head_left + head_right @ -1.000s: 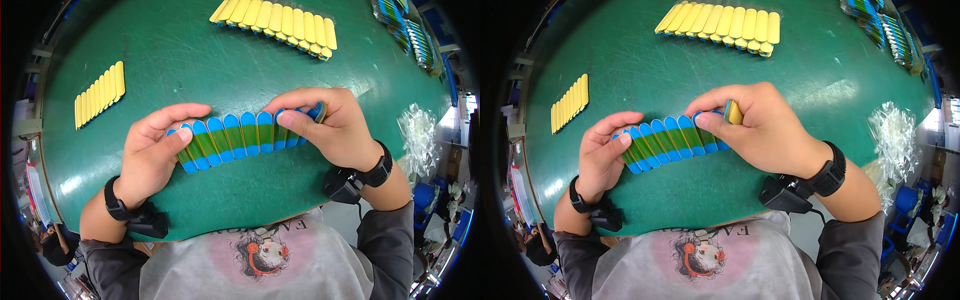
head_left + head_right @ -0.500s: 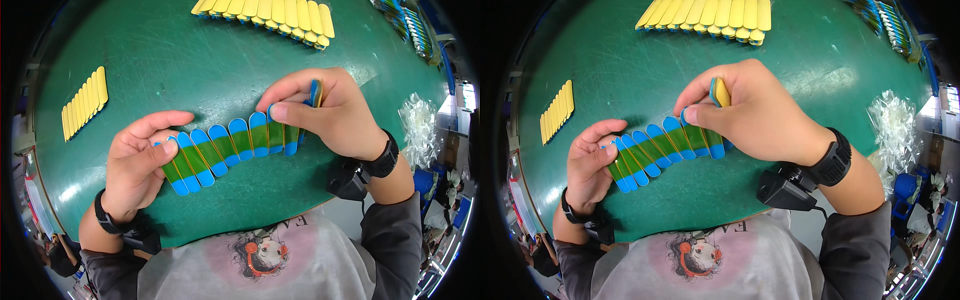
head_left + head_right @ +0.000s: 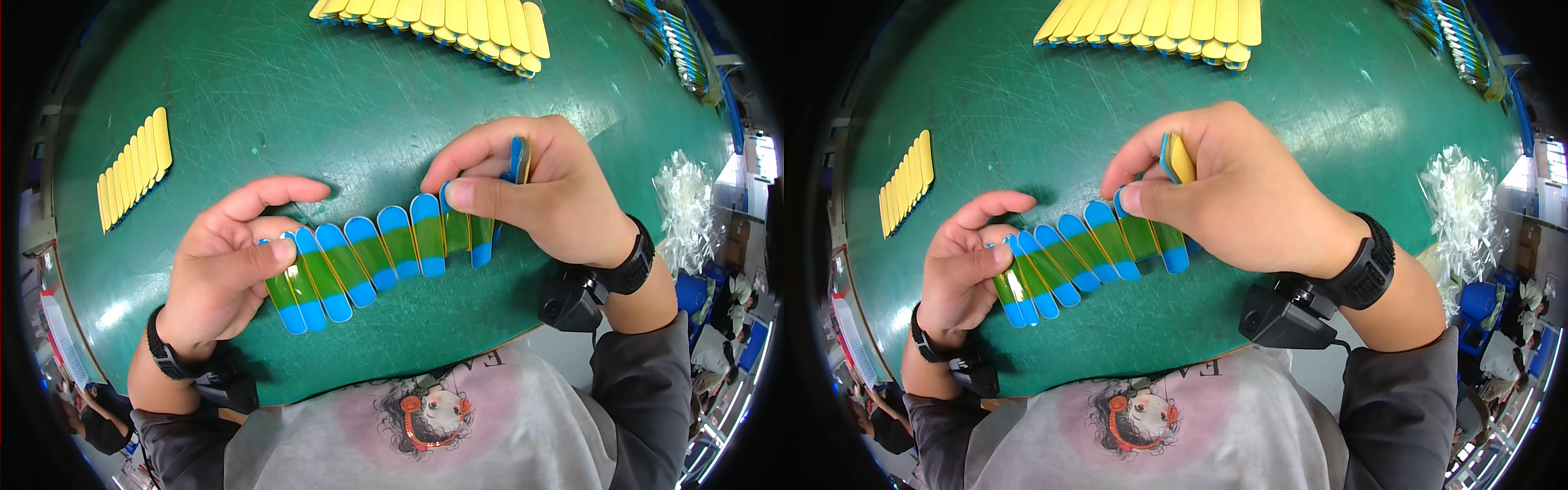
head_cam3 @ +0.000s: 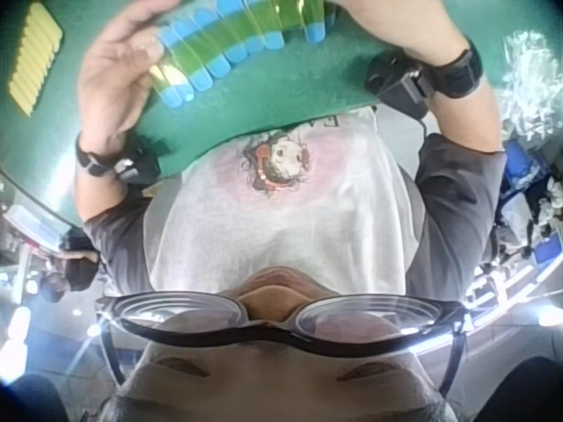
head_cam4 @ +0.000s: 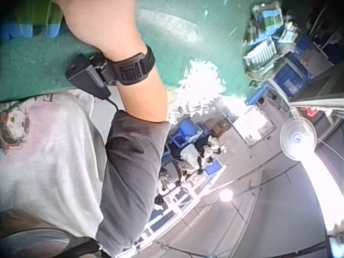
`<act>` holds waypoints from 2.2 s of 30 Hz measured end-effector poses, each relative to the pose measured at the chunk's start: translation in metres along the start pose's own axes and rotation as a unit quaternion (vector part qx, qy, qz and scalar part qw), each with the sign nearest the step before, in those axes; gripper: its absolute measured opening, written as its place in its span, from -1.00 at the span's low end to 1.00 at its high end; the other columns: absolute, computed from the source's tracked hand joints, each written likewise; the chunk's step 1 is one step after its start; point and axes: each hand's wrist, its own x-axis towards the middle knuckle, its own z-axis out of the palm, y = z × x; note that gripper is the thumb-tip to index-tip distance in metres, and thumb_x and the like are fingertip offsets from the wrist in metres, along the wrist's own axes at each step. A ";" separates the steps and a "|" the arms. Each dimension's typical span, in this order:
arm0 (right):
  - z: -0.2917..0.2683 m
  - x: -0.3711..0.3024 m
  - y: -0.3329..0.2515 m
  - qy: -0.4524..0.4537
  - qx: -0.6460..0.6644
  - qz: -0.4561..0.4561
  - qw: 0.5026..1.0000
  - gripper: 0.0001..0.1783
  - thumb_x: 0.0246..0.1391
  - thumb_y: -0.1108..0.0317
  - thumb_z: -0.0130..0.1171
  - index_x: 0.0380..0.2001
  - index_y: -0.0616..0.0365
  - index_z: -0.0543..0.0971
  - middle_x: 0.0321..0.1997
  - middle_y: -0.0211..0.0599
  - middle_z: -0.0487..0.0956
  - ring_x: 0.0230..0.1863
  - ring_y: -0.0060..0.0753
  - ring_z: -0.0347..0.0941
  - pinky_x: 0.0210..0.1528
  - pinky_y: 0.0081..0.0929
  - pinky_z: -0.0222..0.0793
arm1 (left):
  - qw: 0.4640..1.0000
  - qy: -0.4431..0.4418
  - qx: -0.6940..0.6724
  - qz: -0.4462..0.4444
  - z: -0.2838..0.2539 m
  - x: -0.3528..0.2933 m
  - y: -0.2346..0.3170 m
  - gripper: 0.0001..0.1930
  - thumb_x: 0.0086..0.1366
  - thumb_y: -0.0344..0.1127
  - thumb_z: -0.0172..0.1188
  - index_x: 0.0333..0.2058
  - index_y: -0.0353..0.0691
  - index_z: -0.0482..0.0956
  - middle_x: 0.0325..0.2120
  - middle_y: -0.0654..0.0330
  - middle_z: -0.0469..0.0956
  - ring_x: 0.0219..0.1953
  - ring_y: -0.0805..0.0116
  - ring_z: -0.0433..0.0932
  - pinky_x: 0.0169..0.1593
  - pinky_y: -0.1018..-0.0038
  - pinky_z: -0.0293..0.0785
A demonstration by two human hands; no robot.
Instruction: Assembling yellow plastic components into a flexible blue and green strip at a factory workbench.
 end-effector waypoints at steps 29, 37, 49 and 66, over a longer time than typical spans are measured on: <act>0.007 0.002 0.003 0.042 -0.152 -0.096 0.983 -0.89 0.03 0.49 0.07 -0.35 0.27 0.52 -0.45 -0.40 0.54 -0.41 -0.70 0.39 -0.35 -0.71 0.30 | 0.999 0.015 0.034 0.027 0.001 0.000 -0.003 -0.64 0.19 -0.53 0.00 -0.01 -0.43 0.26 -0.28 0.04 0.54 -0.24 0.37 0.55 -0.18 0.52 0.46; 0.009 0.005 0.006 0.026 -0.106 -0.066 0.992 -0.90 0.03 0.51 0.05 -0.36 0.28 0.51 -0.45 -0.41 0.53 -0.43 -0.72 0.39 -0.37 -0.71 0.30 | 0.999 0.004 0.045 0.024 0.000 -0.001 -0.004 -0.67 0.20 -0.53 -0.01 -0.03 -0.43 0.28 -0.27 0.05 0.54 -0.24 0.38 0.54 -0.17 0.51 0.46; -0.024 -0.012 -0.003 0.119 -0.323 -0.343 0.874 -0.77 -0.11 0.64 0.09 -0.32 0.22 0.57 -0.29 -0.23 0.56 -0.28 -0.50 0.47 -0.30 -0.60 0.38 | 0.672 -0.024 0.667 0.321 0.003 -0.010 0.007 -0.62 0.09 -0.49 0.05 -0.06 -0.35 0.40 0.04 -0.11 0.25 0.08 0.02 0.28 0.09 0.22 0.22; -0.007 -0.027 0.014 0.031 -0.617 -0.501 0.607 -0.80 -0.33 0.35 0.23 -0.58 0.24 0.49 -0.43 -0.27 0.50 -0.66 -0.36 0.37 -0.59 -0.47 0.36 | 0.656 -0.052 0.656 0.370 0.009 -0.010 -0.002 -0.75 0.16 -0.33 0.09 -0.21 -0.30 0.54 -0.15 0.10 0.53 -0.03 0.16 0.46 -0.04 0.29 0.34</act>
